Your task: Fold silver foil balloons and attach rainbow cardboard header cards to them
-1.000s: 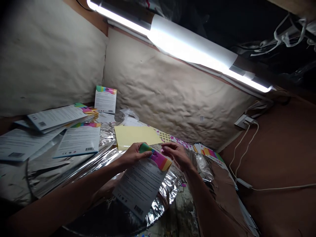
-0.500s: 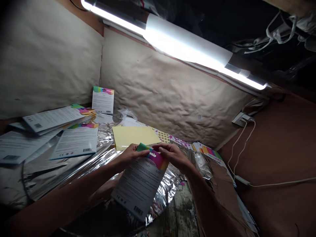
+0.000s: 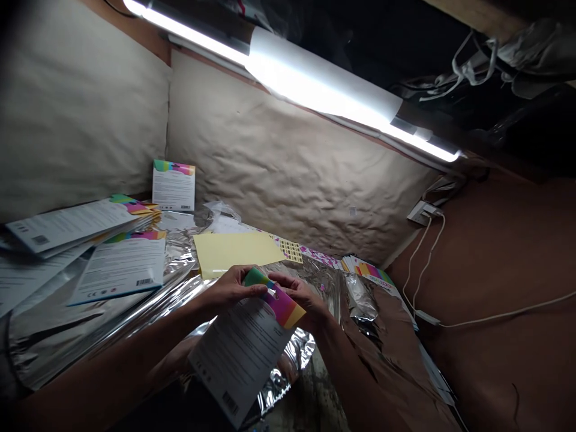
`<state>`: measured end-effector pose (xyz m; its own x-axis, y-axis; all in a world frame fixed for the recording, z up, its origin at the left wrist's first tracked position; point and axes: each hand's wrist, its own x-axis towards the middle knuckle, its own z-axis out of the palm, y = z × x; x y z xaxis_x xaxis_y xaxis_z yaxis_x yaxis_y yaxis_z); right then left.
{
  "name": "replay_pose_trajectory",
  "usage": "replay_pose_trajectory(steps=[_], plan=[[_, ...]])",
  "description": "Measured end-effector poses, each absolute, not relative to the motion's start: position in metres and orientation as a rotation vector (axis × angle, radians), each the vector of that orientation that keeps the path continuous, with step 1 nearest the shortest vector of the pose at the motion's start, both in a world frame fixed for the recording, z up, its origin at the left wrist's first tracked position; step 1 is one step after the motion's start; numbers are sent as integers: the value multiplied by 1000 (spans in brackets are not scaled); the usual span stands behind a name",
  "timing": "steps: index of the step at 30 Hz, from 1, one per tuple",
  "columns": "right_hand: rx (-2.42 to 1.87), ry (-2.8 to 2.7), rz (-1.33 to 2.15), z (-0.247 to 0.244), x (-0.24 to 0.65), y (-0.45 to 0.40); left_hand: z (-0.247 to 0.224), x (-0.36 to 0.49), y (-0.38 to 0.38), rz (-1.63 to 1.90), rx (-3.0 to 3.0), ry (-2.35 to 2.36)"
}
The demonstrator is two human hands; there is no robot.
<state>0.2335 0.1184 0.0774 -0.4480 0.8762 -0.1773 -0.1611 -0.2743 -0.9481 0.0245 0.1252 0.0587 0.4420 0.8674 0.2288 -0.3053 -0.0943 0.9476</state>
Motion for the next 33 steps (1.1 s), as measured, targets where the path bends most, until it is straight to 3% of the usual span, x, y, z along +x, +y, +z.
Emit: replay_pose_trajectory(steps=[7,27,30,33], plan=[[-1006,-1293,1403,93,242,122,55,24,130,1027,1170,531],[-917,-1317,1839,84,222,113,54,24,122,908,1106,234],[-961,-1383,1631,83,219,116,58,24,116,876,1030,166],[-1030,-1452,977,96,233,125,59,23,118,975,838,106]])
